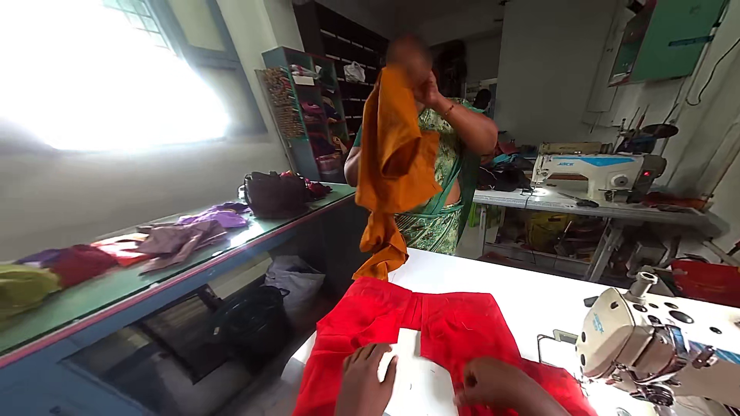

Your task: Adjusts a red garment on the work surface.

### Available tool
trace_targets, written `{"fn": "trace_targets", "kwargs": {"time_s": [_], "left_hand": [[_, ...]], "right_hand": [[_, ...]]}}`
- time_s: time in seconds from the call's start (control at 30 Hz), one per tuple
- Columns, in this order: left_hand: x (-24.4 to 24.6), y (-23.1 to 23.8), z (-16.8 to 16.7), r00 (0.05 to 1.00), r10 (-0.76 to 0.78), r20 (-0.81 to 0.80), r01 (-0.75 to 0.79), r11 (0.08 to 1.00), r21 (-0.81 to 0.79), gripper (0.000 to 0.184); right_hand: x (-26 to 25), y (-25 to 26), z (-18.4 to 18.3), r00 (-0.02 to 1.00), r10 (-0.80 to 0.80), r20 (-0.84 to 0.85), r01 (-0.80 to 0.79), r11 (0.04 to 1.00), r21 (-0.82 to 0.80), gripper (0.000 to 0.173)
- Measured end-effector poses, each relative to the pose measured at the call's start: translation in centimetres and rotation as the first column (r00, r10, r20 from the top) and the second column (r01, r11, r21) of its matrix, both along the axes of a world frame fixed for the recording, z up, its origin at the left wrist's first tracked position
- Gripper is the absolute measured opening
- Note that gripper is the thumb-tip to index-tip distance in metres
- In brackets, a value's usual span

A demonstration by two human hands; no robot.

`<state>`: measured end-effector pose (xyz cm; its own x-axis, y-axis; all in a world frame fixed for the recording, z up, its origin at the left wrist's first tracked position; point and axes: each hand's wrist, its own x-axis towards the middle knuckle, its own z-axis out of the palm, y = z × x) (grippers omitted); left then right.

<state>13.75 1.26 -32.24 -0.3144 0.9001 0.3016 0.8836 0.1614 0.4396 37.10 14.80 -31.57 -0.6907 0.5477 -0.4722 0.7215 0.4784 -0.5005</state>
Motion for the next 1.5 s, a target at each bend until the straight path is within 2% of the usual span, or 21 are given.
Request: {"fn": "trace_targets", "kwargs": {"time_s": [0.1,0.17,0.23,0.3,0.37,0.47,0.63,0.8,1.2,1.5], "left_hand": [[-3.9,-3.3,-2.1,0.984,0.097,-0.150,-0.093,0.995,0.035,0.038],[-5.6,-4.4,-2.9,0.987,0.106,-0.118,-0.109,0.994,-0.017,0.044],[-6.2,-4.3,-3.4,0.997,0.078,-0.021,-0.080,0.986,-0.147,0.048],[-5.8,-3.2,-4.7,0.997,0.068,0.021,-0.061,0.973,-0.224,0.054],[-4.9,-1.5,-5.8,0.996,0.090,-0.005,-0.089,0.971,-0.223,0.057],[-3.3,1.1,-5.5,0.989,0.134,-0.068,-0.148,0.939,-0.310,0.063],[-0.5,4.5,-5.0,0.983,0.121,-0.136,-0.166,0.898,-0.407,0.061],[0.0,5.1,-5.7,0.979,0.125,-0.162,-0.178,0.911,-0.372,0.059],[-0.5,4.8,-6.4,0.983,0.119,-0.141,-0.157,0.941,-0.300,0.059],[-0.4,4.8,-6.3,0.982,0.125,-0.139,-0.164,0.935,-0.315,0.058]], "right_hand": [[-0.8,0.2,-1.2,0.997,0.020,0.079,-0.018,1.000,-0.020,0.056],[-1.0,0.6,-1.2,0.998,-0.006,0.055,0.005,1.000,0.008,0.056],[-1.0,0.9,-1.4,0.998,-0.054,0.016,0.053,0.998,0.041,0.055],[-1.1,1.3,-1.9,0.995,-0.100,-0.029,0.102,0.992,0.073,0.054],[-1.0,1.8,-2.5,0.989,-0.127,-0.080,0.136,0.983,0.124,0.051],[-0.9,2.5,-3.1,0.979,-0.166,-0.121,0.191,0.955,0.228,0.048],[-0.6,3.4,-3.5,0.950,-0.251,-0.187,0.302,0.891,0.340,0.046],[0.0,4.1,-4.1,0.932,-0.261,-0.250,0.333,0.891,0.308,0.045],[0.1,4.4,-4.6,0.936,-0.247,-0.253,0.316,0.903,0.290,0.043],[0.1,4.4,-4.6,0.936,-0.250,-0.246,0.316,0.905,0.285,0.044]]}}
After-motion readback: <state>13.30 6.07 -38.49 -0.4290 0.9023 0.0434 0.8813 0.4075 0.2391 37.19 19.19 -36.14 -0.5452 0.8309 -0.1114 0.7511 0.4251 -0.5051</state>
